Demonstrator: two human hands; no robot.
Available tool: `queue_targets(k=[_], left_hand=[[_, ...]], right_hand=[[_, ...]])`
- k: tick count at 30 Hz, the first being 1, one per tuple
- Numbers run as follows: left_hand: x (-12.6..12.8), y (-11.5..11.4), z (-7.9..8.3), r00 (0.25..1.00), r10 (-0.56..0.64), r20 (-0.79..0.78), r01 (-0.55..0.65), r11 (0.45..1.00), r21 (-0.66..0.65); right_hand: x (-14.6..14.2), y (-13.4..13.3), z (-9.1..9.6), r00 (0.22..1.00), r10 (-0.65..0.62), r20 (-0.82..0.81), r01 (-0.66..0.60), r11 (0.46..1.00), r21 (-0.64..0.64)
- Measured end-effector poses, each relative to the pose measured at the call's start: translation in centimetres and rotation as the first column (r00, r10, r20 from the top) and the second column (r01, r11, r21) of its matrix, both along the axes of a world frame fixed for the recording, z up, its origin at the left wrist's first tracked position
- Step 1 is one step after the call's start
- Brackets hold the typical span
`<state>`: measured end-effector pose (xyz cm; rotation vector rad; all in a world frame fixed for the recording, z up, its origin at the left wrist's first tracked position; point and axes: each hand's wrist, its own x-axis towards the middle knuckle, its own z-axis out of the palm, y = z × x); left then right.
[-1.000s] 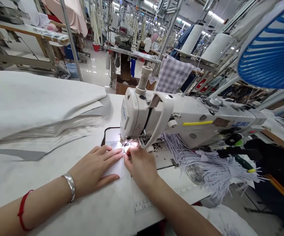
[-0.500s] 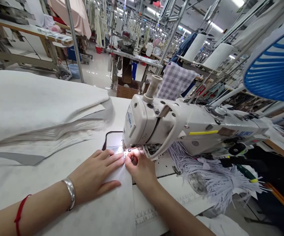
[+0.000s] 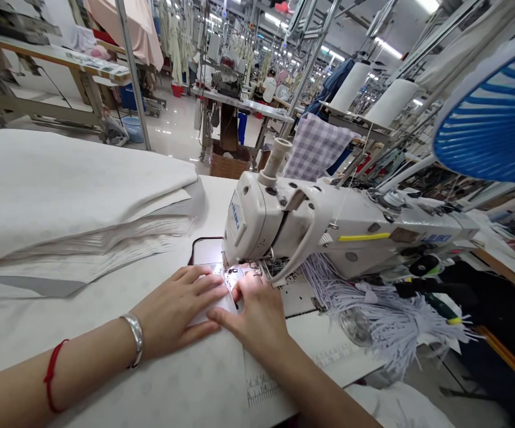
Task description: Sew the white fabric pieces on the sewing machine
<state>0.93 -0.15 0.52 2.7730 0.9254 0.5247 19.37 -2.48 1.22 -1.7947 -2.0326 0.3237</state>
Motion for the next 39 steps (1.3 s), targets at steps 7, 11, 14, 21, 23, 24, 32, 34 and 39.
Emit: queue_targets(k=[7,11,14,21,23,24,32,34,39], left_hand=[[-0.1,0.3,0.1,1.0,-0.021,-0.002,0.021,1.0,0.007],[0.3,-0.6,0.0,1.0,0.011,-0.01,-0.011,1.0,0.014],[0.8,-1.4,-0.1,0.998,0.064,0.001,-0.064,0.998,0.009],[0.5,-0.4,0.4,1.0,-0.026,-0.006,0.026,1.0,-0.002],[0.6,-0.7,0.4,0.999,-0.022,-0.031,0.022,1.0,0.0],[0.8,-1.2,0.4,0.999,0.006,-0.039,-0.006,1.0,-0.005],[1.5,-2.9,-0.1,0.991,0.13,0.039,-0.13,0.991,-0.014],[1.3,-2.3,0.1,0.995,0.101,0.023,-0.1,0.995,-0.004],[1.2,-2.5,-0.3,0.998,0.066,-0.016,-0.065,0.997,0.051]], right_hand=[[-0.3,0.0,-0.6,0.998,0.051,0.049,-0.054,0.996,0.069],[-0.4,-0.2,-0.9,0.997,0.049,0.063,-0.055,0.995,0.088],[-0.5,-0.3,-1.0,0.996,0.049,0.078,-0.057,0.993,0.105],[-0.5,-0.3,-1.1,0.993,0.038,0.109,-0.051,0.991,0.125],[-0.5,-0.3,-1.1,0.994,0.034,0.109,-0.047,0.991,0.128],[-0.5,-0.4,-1.0,0.994,0.033,0.107,-0.046,0.991,0.128],[-0.4,-0.5,-0.8,0.993,0.044,0.106,-0.057,0.992,0.114],[-0.4,-0.6,-0.8,0.993,0.047,0.107,-0.059,0.991,0.117],[-0.4,-0.8,-0.6,0.992,0.068,0.108,-0.08,0.991,0.104]])
